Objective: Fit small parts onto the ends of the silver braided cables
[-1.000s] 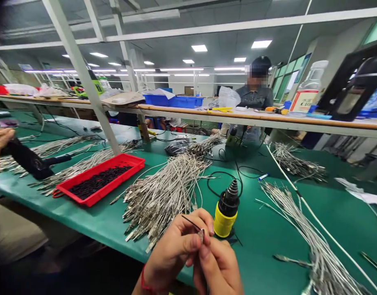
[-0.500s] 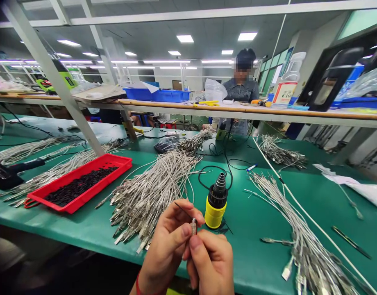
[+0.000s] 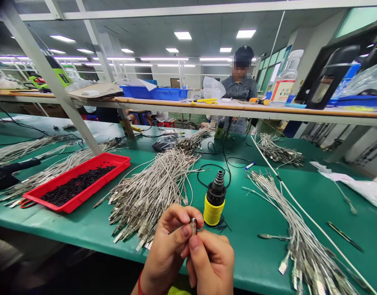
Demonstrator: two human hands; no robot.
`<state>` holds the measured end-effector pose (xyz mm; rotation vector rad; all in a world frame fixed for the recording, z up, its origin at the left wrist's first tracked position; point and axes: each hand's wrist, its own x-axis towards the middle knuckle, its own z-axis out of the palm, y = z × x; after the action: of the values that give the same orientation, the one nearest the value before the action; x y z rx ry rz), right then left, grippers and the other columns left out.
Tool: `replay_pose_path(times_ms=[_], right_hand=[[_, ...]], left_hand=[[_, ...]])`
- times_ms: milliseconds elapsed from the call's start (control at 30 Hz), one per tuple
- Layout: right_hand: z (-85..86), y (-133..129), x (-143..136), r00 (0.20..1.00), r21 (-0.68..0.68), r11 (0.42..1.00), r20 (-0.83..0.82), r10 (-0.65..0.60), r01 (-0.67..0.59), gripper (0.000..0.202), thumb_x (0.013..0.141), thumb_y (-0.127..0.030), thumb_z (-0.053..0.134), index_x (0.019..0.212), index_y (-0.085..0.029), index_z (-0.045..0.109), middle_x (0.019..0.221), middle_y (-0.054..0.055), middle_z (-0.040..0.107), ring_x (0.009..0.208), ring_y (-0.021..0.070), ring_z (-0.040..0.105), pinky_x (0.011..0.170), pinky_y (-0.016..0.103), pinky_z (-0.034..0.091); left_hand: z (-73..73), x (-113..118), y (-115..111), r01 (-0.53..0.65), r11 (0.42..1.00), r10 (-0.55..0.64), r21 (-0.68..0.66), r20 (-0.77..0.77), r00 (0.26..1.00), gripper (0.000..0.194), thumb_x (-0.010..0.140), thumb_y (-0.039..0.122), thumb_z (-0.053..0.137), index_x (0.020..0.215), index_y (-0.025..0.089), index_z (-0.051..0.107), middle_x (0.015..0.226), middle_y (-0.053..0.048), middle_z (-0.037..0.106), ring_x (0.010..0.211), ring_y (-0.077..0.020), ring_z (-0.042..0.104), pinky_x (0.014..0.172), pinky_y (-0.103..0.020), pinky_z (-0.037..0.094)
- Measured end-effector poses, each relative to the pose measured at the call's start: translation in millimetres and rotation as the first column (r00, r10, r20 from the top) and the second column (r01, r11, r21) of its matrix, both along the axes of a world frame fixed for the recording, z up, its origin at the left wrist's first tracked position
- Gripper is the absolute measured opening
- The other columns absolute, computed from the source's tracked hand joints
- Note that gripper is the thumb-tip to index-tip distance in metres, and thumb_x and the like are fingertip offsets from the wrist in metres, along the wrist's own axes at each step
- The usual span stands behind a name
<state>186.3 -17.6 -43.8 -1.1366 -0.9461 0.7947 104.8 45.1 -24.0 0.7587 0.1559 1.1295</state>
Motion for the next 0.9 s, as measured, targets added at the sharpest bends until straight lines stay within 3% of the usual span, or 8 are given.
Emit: replay_pose_path(times_ms=[267, 533, 900], right_hand=[[-0.6, -3, -2, 0.998, 0.011, 0.999, 0.059, -0.038, 0.037, 0.053, 0.097, -0.056, 0.061, 0.060, -0.019, 0.066, 0.036, -0.002, 0.044, 0.035, 0.0084, 0.032, 0.038, 0.024, 0.018], [-11.1, -3, 5, 0.967, 0.141, 0.989, 0.244, -0.071, 0.037, 0.047, 0.100, -0.043, 0.061, 0.059, -0.019, 0.064, 0.039, -0.004, 0.044, 0.035, 0.0088, 0.034, 0.041, 0.025, 0.024], [-4.6, -3, 2, 0.982, 0.118, 0.992, 0.176, -0.070, 0.050, 0.053, 0.098, -0.047, 0.063, 0.052, -0.020, 0.056, 0.042, -0.002, 0.045, 0.039, 0.0095, 0.034, 0.041, 0.025, 0.024]], left_hand=[[-2.9, 1, -1, -0.034, 0.998, 0.033, 0.047, 0.023, 0.999, 0.013, 0.081, 0.016, 0.084, 0.086, 0.023, 0.075, 0.104, -0.001, 0.067, 0.082, -0.0109, 0.064, 0.070, -0.020, 0.050], [-5.8, 3, -4, -0.049, 0.997, 0.047, 0.056, 0.044, 0.998, 0.013, 0.079, 0.020, 0.086, 0.086, 0.024, 0.076, 0.089, -0.001, 0.068, 0.084, -0.0141, 0.065, 0.075, -0.023, 0.051], [-4.5, 3, -6, -0.073, 0.995, 0.069, 0.063, 0.066, 0.995, 0.015, 0.080, 0.017, 0.086, 0.090, 0.025, 0.078, 0.089, 0.000, 0.072, 0.082, -0.0124, 0.067, 0.076, -0.022, 0.052]])
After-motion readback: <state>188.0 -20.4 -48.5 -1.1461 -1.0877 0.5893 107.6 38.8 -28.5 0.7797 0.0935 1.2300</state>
